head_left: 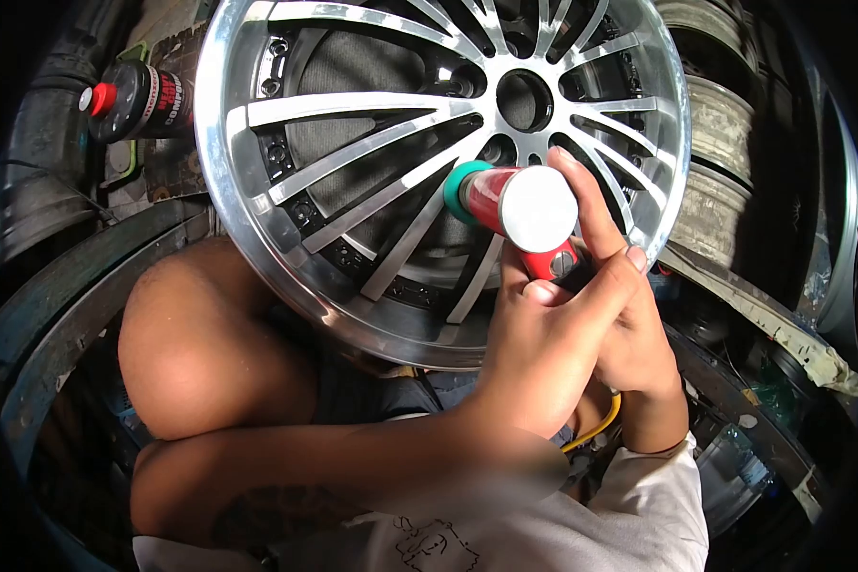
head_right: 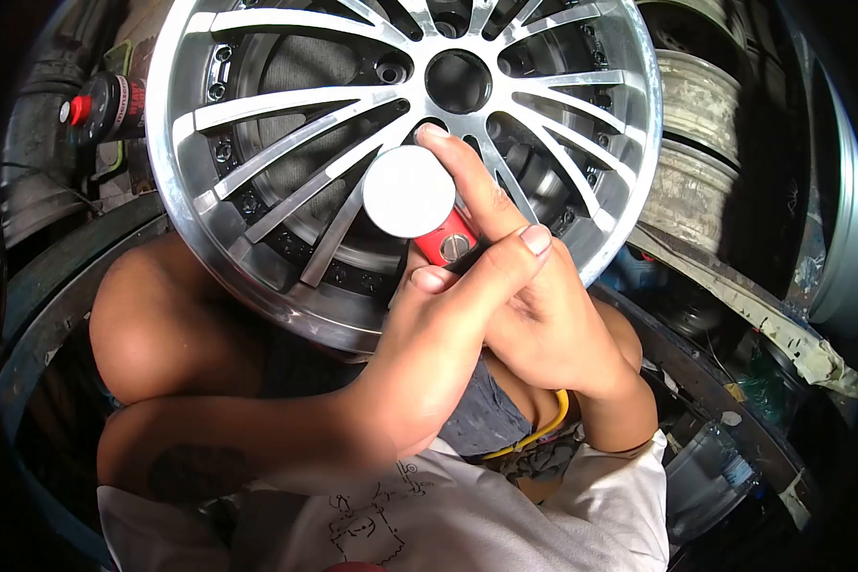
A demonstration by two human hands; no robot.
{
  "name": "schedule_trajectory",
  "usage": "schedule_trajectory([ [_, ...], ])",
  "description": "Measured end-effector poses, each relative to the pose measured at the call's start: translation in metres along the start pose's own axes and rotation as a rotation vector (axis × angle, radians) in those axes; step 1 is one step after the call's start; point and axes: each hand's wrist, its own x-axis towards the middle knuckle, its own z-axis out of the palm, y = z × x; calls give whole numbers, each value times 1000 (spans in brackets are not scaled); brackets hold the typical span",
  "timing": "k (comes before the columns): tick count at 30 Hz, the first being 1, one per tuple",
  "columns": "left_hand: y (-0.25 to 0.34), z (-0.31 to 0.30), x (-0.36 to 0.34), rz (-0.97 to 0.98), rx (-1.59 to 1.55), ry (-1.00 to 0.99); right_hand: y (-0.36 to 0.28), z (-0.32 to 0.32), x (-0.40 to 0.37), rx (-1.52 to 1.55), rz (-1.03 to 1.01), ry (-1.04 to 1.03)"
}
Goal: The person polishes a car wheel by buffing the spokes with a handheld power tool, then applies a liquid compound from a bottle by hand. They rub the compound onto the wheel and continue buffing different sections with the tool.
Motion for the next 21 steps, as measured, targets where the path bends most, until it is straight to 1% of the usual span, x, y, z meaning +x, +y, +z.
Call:
schedule_trajectory([
  [4,0,0,3,10,4,7,3,-1,4,-31,-14,19],
  [6,-3,8,4,139,92,58,3,-1,4,-17,4,15],
  [8,6,14,1,197,130,58,2,0,4,49,33,4],
  [9,14,15,-5,190,125,34,1,0,4,72,44,5],
  [12,8,13,-14,221,154,19,2,1,3,98,47,8],
  [15,17,20,-14,167,182,66,4,1,3,46,4,11],
  [17,17,22,-14,174,189,66,4,0,3,45,9,12],
  [18,8,18,-14,218,191,45,4,0,3,55,17,12],
  [20,4,12,-10,160,143,23,2,1,2,119,55,7],
  [21,4,7,-4,58,93,22,6,3,0,114,45,42],
])
